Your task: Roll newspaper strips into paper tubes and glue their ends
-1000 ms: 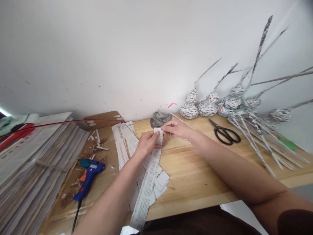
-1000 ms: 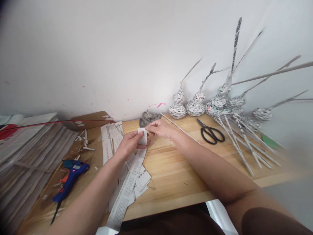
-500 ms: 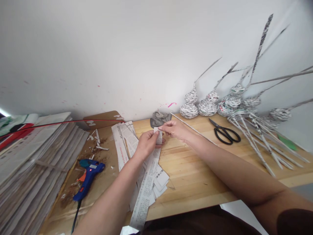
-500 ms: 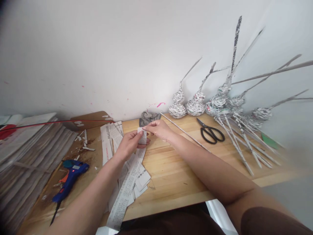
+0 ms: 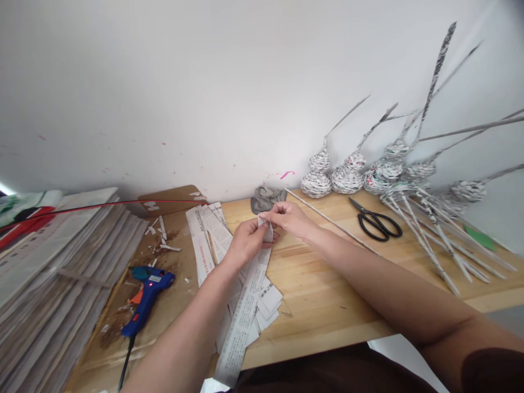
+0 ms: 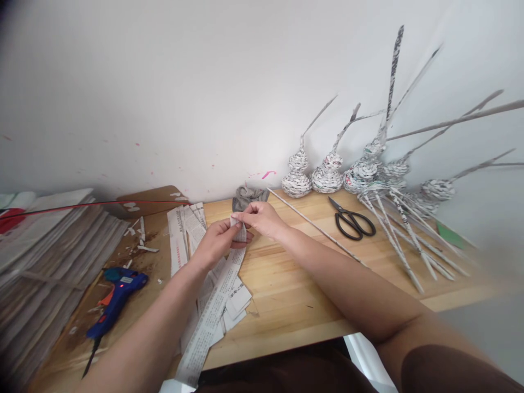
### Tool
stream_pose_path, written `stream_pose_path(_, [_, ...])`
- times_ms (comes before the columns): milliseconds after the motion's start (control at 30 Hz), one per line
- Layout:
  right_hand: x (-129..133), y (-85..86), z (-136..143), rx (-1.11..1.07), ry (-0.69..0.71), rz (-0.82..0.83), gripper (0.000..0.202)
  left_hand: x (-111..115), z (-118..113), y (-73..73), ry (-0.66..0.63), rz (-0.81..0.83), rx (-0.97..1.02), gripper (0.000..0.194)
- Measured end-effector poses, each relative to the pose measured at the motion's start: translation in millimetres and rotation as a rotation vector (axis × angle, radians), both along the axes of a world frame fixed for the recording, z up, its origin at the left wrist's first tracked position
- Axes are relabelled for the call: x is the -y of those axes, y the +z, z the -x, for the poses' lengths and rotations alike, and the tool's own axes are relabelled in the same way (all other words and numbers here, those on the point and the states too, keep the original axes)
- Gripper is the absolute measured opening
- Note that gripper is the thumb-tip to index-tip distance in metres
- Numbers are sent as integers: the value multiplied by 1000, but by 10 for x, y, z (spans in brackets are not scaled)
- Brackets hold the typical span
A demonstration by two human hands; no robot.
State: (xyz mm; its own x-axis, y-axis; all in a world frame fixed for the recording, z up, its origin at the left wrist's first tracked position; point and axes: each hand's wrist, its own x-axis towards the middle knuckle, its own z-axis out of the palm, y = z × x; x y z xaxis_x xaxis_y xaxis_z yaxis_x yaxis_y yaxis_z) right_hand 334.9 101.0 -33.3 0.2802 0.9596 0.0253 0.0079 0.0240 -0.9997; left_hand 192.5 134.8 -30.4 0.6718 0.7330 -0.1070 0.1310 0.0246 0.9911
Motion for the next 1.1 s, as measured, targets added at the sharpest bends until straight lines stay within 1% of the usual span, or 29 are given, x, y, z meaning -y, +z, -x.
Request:
stream_pose_path(100, [-7, -18, -21, -11, 11, 8, 42, -14, -1, -13, 2, 38, 2, 31])
stream_pose_path(133, [-4, -12, -49, -2, 44, 17, 42, -21, -2, -17, 9, 53, 0, 32])
stream_pose_path(267, [12, 22, -218, 75, 266, 53, 44, -40, -3, -18, 34, 88, -14, 32])
stream_pose_path(333, [7, 20, -278, 93, 306, 69, 44, -39, -5, -12, 36, 97, -20, 31])
stream_pose_path(433, [-11, 0, -284, 79, 277, 63, 41, -34, -7, -11, 25, 98, -18, 31])
stream_pose_path(500, [-19, -3, -245, 60, 231, 52, 36, -34, -7, -16, 17, 84, -16, 32])
stream_pose_path(667, [-1, 49, -130, 38, 103, 54, 26, -47, 13, -36, -37, 29, -10, 34])
stream_pose_path(767, [16, 80, -89, 18, 57, 62, 24, -52, 24, -44, -36, 12, -23, 33])
stream_pose_path(867, [23, 80, -64, -13, 49, 52, 25, -54, 23, -56, -24, -6, -37, 33])
stream_pose_path(967, [21, 53, -38, -47, 79, 34, 30, -53, 14, -71, -21, -20, -29, 32])
stream_pose_path(1100, [15, 19, -10, -104, 106, 40, 37, -50, 11, -74, -12, 6, 6, 35])
